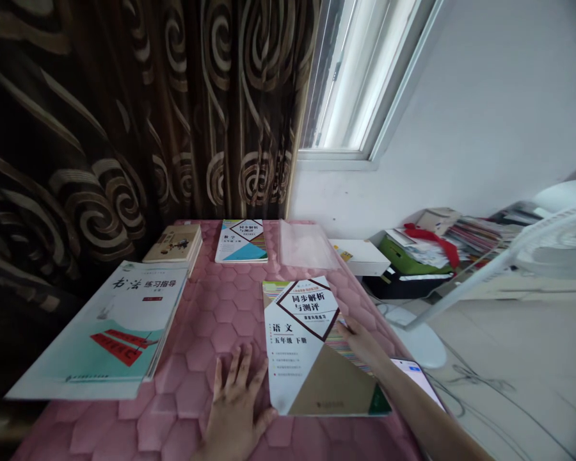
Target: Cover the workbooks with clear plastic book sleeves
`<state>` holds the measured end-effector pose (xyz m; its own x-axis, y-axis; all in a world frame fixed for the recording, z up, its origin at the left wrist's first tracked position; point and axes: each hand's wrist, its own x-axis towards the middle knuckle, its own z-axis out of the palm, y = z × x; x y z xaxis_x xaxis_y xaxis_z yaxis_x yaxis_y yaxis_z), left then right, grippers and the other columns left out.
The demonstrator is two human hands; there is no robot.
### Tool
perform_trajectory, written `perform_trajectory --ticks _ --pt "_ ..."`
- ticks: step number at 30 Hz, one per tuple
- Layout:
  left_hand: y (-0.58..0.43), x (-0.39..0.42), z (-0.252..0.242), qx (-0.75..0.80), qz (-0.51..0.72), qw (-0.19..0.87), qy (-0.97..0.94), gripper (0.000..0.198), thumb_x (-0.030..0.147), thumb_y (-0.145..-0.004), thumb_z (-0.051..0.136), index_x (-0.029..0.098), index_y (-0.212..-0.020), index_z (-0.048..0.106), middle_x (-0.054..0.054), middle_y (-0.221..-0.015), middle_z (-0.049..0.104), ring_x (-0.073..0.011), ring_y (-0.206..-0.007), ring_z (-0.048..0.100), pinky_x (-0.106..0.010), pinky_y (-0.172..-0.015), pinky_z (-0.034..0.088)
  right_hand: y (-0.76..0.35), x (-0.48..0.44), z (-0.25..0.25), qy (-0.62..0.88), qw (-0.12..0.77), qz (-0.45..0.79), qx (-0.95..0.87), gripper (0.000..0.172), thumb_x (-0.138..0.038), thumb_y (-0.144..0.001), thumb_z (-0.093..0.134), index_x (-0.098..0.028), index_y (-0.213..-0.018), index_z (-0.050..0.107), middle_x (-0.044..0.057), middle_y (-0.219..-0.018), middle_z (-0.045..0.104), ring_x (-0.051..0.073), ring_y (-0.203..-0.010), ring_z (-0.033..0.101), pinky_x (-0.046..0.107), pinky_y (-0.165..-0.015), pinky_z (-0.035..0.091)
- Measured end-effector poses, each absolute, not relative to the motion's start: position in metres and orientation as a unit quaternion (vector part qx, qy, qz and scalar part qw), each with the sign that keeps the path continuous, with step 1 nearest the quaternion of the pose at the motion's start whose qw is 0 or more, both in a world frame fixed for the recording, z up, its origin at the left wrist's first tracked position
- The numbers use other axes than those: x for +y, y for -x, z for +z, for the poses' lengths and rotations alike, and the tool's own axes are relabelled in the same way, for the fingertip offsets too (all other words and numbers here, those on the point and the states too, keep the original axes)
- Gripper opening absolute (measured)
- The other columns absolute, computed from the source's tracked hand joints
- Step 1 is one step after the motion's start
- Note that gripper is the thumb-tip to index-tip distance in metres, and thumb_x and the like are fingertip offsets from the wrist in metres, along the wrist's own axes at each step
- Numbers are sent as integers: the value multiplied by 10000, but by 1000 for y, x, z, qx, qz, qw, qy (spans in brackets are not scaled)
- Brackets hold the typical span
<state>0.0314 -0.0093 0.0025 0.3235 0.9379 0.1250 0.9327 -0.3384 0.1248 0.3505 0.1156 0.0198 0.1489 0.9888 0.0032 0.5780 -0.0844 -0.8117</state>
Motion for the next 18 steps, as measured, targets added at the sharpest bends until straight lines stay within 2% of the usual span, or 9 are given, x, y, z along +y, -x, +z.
perform_trajectory --ticks 5,12,18 --pt "-32 -9 1 577 88 8 -812 755 525 -846 577 428 -1505 221 -46 -1622 172 -334 -1462 231 -632 -1147 143 -352 117 11 688 313 293 -586 293 -330 -817 467 -208 -1011 650 85 -1029 731 292 -965 666 397 -853 494" --pt "-33 -9 5 578 89 8 -811 728 519 -843 585 409 -1495 279 -48 -1611 219 -338 -1453 255 -639 -1141 171 -354 116 5 718 279 247 -587 234 -321 -841 505 -235 -1009 643 66 -909 734 300 -852 677 372 -732 492" --pt "-34 -9 6 575 95 14 -812 655 498 -883 529 383 -1491 313 -65 -1605 235 -343 -1450 260 -650 -1139 166 -350 111 15 722 245 216 -609 302 -323 -887 470 -178 -1098 629 95 -966 723 279 -898 677 346 -754 474"
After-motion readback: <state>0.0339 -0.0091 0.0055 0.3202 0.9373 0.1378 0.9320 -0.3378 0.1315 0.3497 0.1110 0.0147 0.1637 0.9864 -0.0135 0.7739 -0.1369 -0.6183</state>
